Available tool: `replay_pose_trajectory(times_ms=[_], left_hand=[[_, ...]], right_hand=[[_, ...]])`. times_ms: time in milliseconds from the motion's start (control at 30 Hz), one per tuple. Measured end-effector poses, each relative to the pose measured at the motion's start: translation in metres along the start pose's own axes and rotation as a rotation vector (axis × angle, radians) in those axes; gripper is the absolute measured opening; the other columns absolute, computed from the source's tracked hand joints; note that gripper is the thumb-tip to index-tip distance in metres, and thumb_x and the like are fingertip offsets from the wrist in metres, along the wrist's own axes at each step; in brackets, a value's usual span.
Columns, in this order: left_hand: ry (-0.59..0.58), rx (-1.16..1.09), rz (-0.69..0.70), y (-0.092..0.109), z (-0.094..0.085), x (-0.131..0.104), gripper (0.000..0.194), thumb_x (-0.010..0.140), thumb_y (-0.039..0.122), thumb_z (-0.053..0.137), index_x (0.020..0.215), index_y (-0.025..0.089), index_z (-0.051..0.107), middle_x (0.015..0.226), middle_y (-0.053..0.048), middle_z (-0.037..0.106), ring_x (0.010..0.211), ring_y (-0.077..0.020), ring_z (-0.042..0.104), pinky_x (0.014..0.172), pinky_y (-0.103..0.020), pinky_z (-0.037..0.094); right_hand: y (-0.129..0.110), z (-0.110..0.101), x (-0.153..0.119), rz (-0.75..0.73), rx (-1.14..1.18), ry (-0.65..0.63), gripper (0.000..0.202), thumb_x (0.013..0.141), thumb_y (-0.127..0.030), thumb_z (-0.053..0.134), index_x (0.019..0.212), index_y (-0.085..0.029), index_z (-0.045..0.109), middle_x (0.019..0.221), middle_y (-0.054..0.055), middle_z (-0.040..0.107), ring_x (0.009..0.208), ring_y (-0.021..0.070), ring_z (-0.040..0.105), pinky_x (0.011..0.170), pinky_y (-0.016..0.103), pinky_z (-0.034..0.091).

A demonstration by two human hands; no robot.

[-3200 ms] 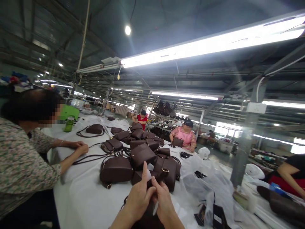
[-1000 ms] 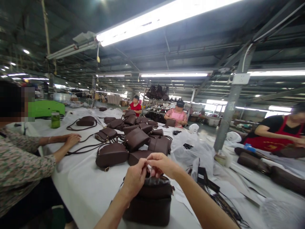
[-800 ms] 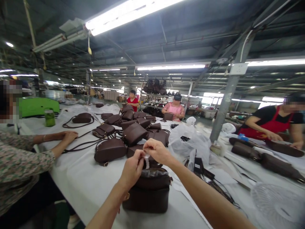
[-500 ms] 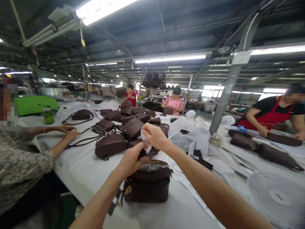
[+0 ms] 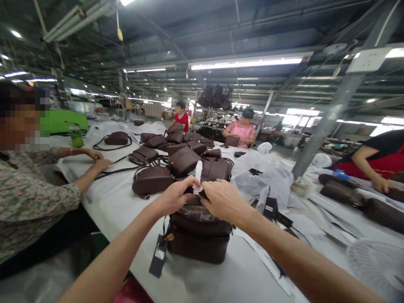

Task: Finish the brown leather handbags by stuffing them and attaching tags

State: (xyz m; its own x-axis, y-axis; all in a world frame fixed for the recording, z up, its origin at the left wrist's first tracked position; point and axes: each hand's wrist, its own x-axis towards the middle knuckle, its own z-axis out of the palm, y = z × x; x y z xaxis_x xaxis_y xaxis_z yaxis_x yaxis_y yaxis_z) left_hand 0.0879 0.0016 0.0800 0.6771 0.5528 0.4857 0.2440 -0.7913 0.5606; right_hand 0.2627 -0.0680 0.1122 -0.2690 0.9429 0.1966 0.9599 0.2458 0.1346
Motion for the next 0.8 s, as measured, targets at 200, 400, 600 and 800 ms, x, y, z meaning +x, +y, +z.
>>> replay_pose_trajectory(times_ms=[200,400,600,800], left_hand=[[0.4,0.41,0.287,0.04,0.03,-0.038,0.025,0.091,0.009,0.04,0.102,0.018,0.06,0.093,-0.006,0.065,0.086,-0.0165,0.061,0.081,-0.028,0.051],[0.236,0.677,0.128,0.021,0.086,-0.063,0.022,0.087,0.013,0.046,0.102,0.015,0.061,0.094,-0.011,0.065,0.089,-0.0261,0.06,0.084,-0.046,0.052],[0.34,0.625,0.377,0.001,0.095,-0.073,0.036,0.096,0.012,0.029,0.083,0.019,0.062,0.088,-0.005,0.068,0.087,-0.0177,0.06,0.1,-0.04,0.043],[0.377,0.656,0.475,0.001,0.092,-0.071,0.038,0.097,0.011,0.03,0.076,0.019,0.06,0.077,0.0,0.07,0.076,-0.0144,0.062,0.086,-0.031,0.044]], right_hand=[[0.018,-0.002,0.017,-0.078,0.408,-0.14,0.006,0.085,-0.019,0.055,0.08,-0.018,0.058,0.078,0.004,0.068,0.07,0.0171,0.062,0.058,0.024,0.038],[0.028,-0.002,0.008,0.111,0.946,-0.472,0.022,0.085,-0.027,0.049,0.065,-0.022,0.045,0.047,-0.007,0.047,0.034,0.0079,0.043,0.034,0.019,0.031],[0.028,0.012,0.0,0.202,1.268,-0.522,0.021,0.086,-0.032,0.05,0.069,-0.02,0.046,0.051,-0.005,0.056,0.035,0.007,0.048,0.035,0.016,0.036],[0.027,0.011,0.003,0.145,1.19,-0.496,0.012,0.087,-0.022,0.044,0.077,-0.019,0.049,0.072,0.002,0.065,0.062,0.0133,0.064,0.054,0.022,0.049]])
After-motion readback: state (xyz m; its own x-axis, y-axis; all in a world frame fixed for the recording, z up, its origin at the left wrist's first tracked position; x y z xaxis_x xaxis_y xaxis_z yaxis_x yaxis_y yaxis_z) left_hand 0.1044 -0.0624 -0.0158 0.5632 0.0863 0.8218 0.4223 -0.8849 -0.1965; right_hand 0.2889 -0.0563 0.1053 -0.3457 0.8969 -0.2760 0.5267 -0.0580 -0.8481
